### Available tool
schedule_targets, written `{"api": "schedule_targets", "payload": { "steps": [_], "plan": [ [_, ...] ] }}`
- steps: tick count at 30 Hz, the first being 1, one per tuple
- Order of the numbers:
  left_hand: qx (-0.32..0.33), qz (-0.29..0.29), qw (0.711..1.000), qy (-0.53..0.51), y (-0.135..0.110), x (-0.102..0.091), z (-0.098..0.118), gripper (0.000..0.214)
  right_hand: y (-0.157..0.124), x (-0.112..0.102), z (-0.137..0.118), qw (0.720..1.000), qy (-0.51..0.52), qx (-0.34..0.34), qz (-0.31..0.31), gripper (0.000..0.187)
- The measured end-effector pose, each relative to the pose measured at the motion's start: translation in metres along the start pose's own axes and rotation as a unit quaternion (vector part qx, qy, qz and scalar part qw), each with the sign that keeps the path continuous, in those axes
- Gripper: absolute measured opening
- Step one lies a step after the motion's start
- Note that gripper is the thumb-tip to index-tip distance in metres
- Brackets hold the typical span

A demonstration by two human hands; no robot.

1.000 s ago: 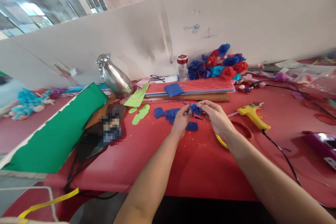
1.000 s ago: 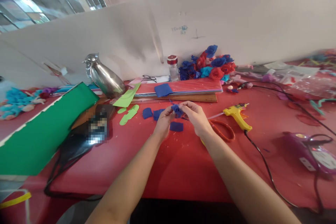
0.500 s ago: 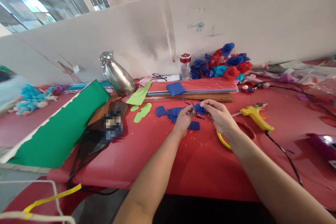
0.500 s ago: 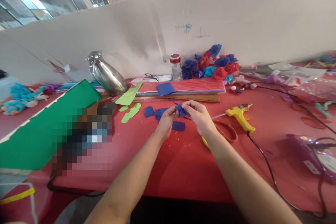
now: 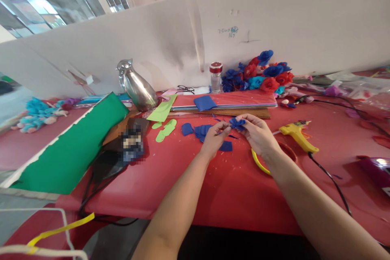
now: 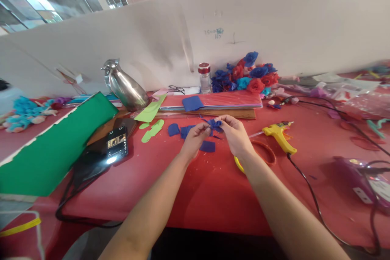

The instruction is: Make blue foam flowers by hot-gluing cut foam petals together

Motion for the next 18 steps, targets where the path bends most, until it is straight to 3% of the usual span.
{"api": "schedule_targets", "payload": {
  "steps": [18],
  "plan": [
    [0.004, -0.043, 0.998, -0.041, 0.0036, -0.0061, -0.0035, 0.031, -0.0019, 0.0065, -0.009, 0.992, 0.128, 0.009, -0.021, 0.031]
  ]
}}
Point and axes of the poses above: each hand's wrist, its own y-axis towards the middle knuckle, its own x-axis out of the palm, z = x × y, the point moved 2 cm from there along y, towards the middle knuckle, and after that the axes turned 3 degrees about -x, right-handed, at the moved point
